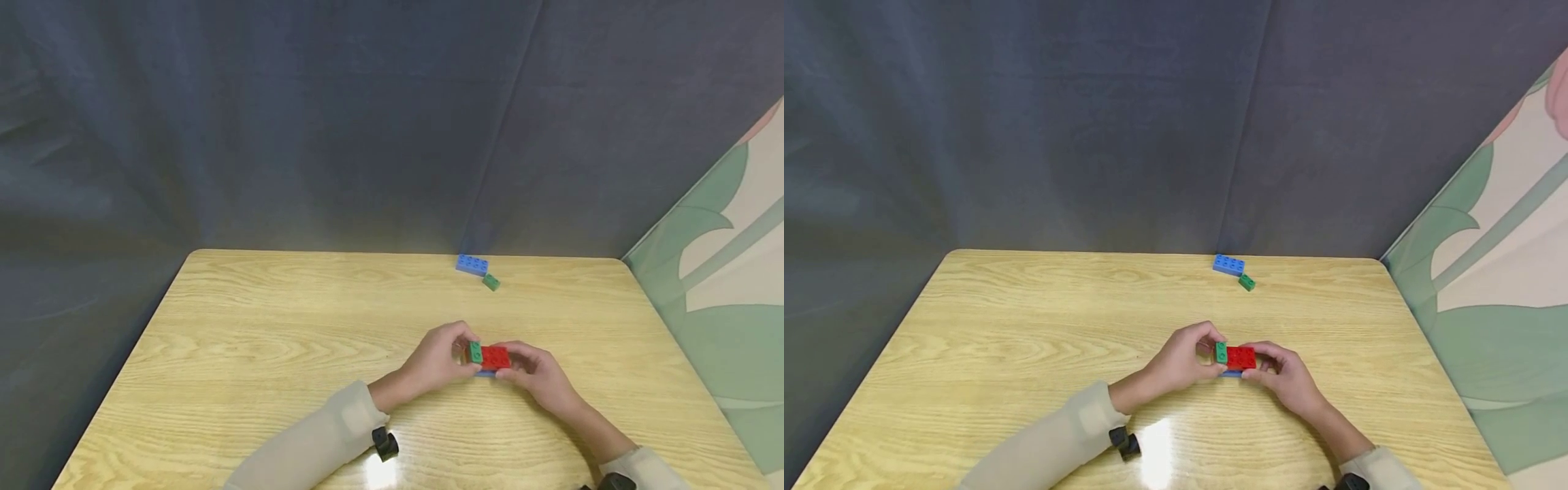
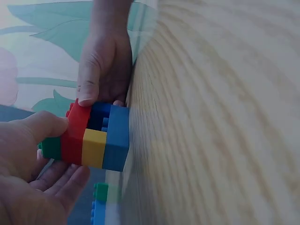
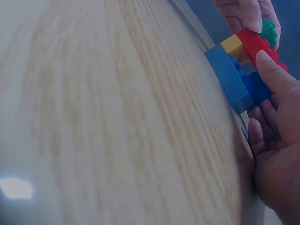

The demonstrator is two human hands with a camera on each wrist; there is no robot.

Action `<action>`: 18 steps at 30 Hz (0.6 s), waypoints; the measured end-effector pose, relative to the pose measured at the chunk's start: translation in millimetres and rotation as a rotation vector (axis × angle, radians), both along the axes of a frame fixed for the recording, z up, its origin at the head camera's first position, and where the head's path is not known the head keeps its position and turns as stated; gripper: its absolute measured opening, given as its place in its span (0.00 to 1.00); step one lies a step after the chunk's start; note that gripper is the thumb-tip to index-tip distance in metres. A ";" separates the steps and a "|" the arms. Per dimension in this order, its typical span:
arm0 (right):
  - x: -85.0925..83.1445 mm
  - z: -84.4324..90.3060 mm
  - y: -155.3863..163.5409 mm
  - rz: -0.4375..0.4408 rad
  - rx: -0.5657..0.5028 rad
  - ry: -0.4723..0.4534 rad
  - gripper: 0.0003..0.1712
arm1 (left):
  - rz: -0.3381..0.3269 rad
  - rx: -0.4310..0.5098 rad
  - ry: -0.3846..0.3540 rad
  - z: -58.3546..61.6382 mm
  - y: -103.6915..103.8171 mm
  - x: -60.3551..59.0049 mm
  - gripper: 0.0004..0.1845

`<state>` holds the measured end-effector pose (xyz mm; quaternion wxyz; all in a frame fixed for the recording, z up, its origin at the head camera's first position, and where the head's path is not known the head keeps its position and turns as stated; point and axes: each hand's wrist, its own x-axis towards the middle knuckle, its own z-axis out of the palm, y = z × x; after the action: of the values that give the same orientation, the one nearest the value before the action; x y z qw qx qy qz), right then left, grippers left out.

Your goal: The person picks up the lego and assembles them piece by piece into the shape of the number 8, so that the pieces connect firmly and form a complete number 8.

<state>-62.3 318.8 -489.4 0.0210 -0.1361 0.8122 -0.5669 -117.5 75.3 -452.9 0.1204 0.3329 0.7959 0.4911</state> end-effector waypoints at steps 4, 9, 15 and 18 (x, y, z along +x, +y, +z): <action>-0.8 -0.8 0.2 0.008 0.003 -0.004 0.21 | 0.003 0.078 -0.082 -4.2 -2.0 1.2 0.18; -1.7 1.4 0.0 0.017 0.005 -0.009 0.22 | 0.022 0.133 -0.167 -7.6 -2.4 1.6 0.19; -2.8 6.0 1.6 0.029 0.003 -0.034 0.21 | 0.039 0.094 -0.123 -8.8 0.3 1.6 0.19; -3.5 7.9 3.5 0.041 0.017 -0.056 0.21 | 0.035 0.080 -0.102 -7.3 0.0 2.3 0.18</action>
<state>-65.8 322.3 -481.5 0.0563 -0.1367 0.8130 -0.5631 -115.2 75.2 -460.2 0.1388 0.2981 0.7741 0.5410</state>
